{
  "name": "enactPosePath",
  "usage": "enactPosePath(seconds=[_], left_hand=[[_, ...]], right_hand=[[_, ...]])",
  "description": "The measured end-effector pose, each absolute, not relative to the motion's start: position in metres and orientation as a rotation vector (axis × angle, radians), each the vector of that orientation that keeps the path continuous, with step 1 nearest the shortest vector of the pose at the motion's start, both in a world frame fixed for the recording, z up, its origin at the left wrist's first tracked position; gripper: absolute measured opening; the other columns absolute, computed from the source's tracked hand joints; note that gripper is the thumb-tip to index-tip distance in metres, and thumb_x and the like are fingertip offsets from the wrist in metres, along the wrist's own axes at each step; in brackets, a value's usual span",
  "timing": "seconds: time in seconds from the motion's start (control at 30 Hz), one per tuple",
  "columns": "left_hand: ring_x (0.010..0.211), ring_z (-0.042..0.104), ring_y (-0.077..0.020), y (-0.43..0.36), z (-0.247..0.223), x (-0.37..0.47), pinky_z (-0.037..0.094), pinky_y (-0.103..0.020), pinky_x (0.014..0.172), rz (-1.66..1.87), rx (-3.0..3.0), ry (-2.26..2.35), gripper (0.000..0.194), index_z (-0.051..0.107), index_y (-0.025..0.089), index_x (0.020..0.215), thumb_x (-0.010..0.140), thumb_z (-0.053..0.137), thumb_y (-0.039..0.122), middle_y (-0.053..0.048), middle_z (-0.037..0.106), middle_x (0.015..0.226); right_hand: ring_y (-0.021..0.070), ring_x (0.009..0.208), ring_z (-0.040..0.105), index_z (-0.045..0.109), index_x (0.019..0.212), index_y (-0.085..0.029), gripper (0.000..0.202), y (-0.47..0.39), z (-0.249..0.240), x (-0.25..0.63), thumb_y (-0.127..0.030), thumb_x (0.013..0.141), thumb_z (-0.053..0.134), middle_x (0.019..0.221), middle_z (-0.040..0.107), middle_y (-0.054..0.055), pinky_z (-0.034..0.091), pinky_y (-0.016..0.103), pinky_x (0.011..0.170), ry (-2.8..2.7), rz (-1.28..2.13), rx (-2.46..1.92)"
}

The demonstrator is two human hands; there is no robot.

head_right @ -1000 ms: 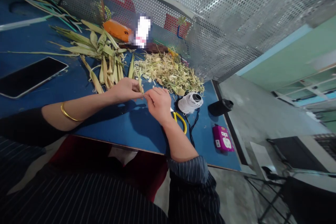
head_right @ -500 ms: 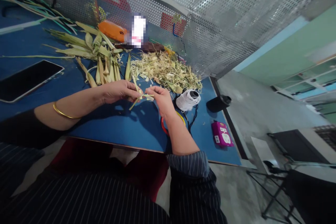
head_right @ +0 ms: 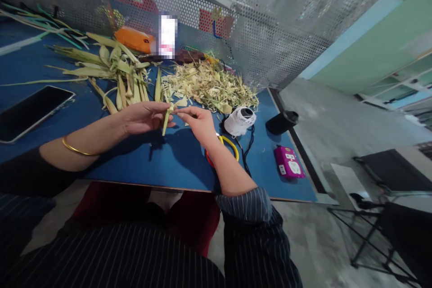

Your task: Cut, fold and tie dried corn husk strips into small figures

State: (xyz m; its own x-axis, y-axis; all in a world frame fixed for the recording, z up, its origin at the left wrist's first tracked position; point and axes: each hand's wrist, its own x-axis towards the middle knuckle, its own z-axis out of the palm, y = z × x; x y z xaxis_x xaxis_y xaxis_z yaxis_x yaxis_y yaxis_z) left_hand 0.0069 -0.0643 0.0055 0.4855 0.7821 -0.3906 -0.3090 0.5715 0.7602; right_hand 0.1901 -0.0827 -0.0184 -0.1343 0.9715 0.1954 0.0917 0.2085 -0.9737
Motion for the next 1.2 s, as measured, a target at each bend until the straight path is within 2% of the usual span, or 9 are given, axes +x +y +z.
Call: enactPosePath(seconds=[0.1, 0.3, 0.47, 0.67, 0.83, 1.0, 1.1, 1.2], left_hand=[[0.058, 0.062, -0.0118, -0.066, 0.006, 0.009, 0.057, -0.029, 0.075, 0.738, 0.668, 0.815, 0.009, 0.066, 0.015, 0.069, 0.078, 0.067, 0.014, -0.002, 0.064, 0.062], [0.057, 0.062, -0.0123, -0.067, 0.006, 0.01, 0.056, -0.028, 0.073, 0.718, 0.701, 0.836, 0.008, 0.069, 0.014, 0.075, 0.081, 0.064, 0.017, -0.005, 0.067, 0.067], [0.06, 0.063, -0.0122, -0.066, 0.004, 0.009, 0.056, -0.03, 0.074, 0.706, 0.706, 0.842, 0.004, 0.068, 0.015, 0.076, 0.078, 0.066, 0.017, -0.004, 0.067, 0.068], [0.056, 0.06, -0.0116, -0.066, 0.006, 0.009, 0.057, -0.03, 0.07, 0.739, 0.637, 0.85, 0.008, 0.068, 0.013, 0.08, 0.082, 0.062, 0.017, -0.005, 0.067, 0.07], [0.052, 0.055, -0.0086, -0.068, 0.012, 0.008, 0.055, -0.027, 0.065, 0.747, 0.658, 0.808, 0.015, 0.066, 0.015, 0.078, 0.086, 0.056, 0.022, -0.008, 0.07, 0.087], [0.055, 0.056, -0.0079, -0.068, 0.012, 0.008, 0.053, -0.026, 0.06, 0.756, 0.664, 0.801, 0.013, 0.068, 0.014, 0.078, 0.084, 0.059, 0.022, -0.006, 0.069, 0.085], [0.053, 0.055, -0.0074, -0.068, 0.012, 0.007, 0.053, -0.023, 0.057, 0.767, 0.642, 0.751, 0.015, 0.068, 0.014, 0.08, 0.086, 0.057, 0.021, -0.007, 0.07, 0.084], [0.053, 0.057, -0.0078, -0.068, 0.013, 0.006, 0.054, -0.022, 0.056, 0.751, 0.653, 0.687, 0.017, 0.066, 0.013, 0.082, 0.089, 0.053, 0.02, -0.009, 0.071, 0.089]], right_hand=[[0.0114, 0.076, 0.062, 0.075, 0.086, -0.022, 0.019, -0.084, -0.018, 0.187, -0.026, 0.068, 0.074, 0.086, 0.074, -0.001, 0.048, 0.029, 0.079, -1.408, 1.227, -1.055], [0.0085, 0.065, 0.056, 0.073, 0.082, -0.021, 0.019, -0.088, -0.018, 0.184, -0.03, 0.066, 0.076, 0.077, 0.07, -0.002, 0.048, 0.027, 0.07, -1.373, 1.383, -1.05], [0.0079, 0.06, 0.047, 0.063, 0.069, -0.02, 0.018, -0.087, -0.016, 0.188, -0.035, 0.07, 0.072, 0.066, 0.06, -0.004, 0.043, 0.025, 0.063, -1.43, 1.316, -1.052], [0.0095, 0.066, 0.052, 0.057, 0.072, -0.02, 0.023, -0.085, -0.012, 0.193, -0.04, 0.076, 0.067, 0.07, 0.057, -0.002, 0.042, 0.024, 0.063, -1.394, 1.338, -1.024], [0.0094, 0.059, 0.047, 0.054, 0.068, -0.02, 0.029, -0.085, -0.008, 0.192, -0.044, 0.085, 0.057, 0.06, 0.05, -0.004, 0.041, 0.025, 0.062, -1.533, 1.198, -1.013], [0.0092, 0.052, 0.042, 0.054, 0.067, -0.02, 0.031, -0.085, -0.007, 0.193, -0.041, 0.09, 0.051, 0.053, 0.043, -0.005, 0.037, 0.025, 0.056, -1.661, 1.05, -1.021], [0.0094, 0.054, 0.043, 0.055, 0.068, -0.019, 0.028, -0.088, -0.007, 0.194, -0.035, 0.09, 0.05, 0.055, 0.046, -0.005, 0.035, 0.025, 0.058, -1.822, 0.944, -1.049], [0.0096, 0.061, 0.048, 0.058, 0.069, -0.018, 0.026, -0.091, -0.006, 0.195, -0.029, 0.091, 0.047, 0.064, 0.055, -0.003, 0.036, 0.024, 0.063, -2.008, 0.813, -1.091]])
